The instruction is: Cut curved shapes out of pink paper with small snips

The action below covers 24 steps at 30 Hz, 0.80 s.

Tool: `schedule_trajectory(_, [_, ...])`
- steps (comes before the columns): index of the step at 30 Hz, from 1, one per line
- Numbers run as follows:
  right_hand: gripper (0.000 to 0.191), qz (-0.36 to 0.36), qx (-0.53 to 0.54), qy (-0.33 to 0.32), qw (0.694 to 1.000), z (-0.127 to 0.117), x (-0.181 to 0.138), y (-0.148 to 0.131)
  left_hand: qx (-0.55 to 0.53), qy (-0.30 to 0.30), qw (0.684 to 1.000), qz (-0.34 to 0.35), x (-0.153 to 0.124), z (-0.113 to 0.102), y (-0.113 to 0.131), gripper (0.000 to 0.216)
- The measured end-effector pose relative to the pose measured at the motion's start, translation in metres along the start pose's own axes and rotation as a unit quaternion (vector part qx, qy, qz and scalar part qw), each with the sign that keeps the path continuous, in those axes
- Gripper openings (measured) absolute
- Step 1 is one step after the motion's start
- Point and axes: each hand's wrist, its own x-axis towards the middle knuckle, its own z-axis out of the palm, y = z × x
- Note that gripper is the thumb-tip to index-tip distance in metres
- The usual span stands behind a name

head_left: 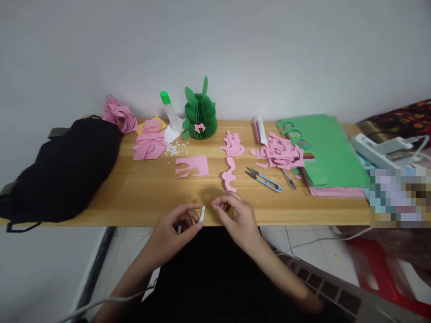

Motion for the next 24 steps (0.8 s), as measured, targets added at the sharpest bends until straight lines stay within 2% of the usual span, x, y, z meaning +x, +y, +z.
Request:
schedule_trajectory(7, [0.011, 0.012, -0.046, -0.003, 0.999, -0.005, 0.014, 0.006, 0.069, 0.067, 0.995, 0.005, 0.007, -0.019, -0.009, 0.026])
schedule_trajectory(9, [0.012, 0.007, -0.077, 0.0, 0.997, -0.011, 0.02, 0.012, 0.157, 0.114, 0.981, 0.028, 0.012, -0.029, -0.018, 0.028])
schedule_trajectory(11, [0.012, 0.007, -0.152, 0.031, 0.988, -0.024, 0.027, 0.024, 0.292, 0.159, 0.941, 0.069, 0.019, -0.042, -0.029, 0.026])
schedule_trajectory(12, [0.012, 0.017, -0.221, 0.055, 0.974, -0.033, 0.03, 0.032, 0.36, 0.166, 0.913, 0.093, 0.024, -0.049, -0.034, 0.023])
schedule_trajectory(14, [0.022, 0.042, -0.358, 0.065, 0.931, -0.055, 0.034, 0.049, 0.409, 0.171, 0.891, 0.1, 0.035, -0.06, -0.042, 0.022])
schedule_trajectory(16, [0.035, 0.064, -0.454, 0.029, 0.888, -0.076, 0.035, 0.063, 0.452, 0.172, 0.869, 0.099, 0.047, -0.067, -0.045, 0.023])
schedule_trajectory(18, [0.043, 0.074, -0.49, -0.022, 0.869, -0.09, 0.034, 0.072, 0.485, 0.184, 0.847, 0.112, 0.059, -0.068, -0.042, 0.024])
schedule_trajectory(20, [0.043, 0.084, -0.506, -0.057, 0.857, -0.097, 0.033, 0.075, 0.506, 0.174, 0.833, 0.144, 0.073, -0.063, -0.035, 0.025])
schedule_trajectory(24, [0.035, 0.137, -0.515, -0.1, 0.84, -0.095, 0.035, 0.07, 0.518, 0.05, 0.831, 0.194, 0.1, -0.049, -0.023, 0.026])
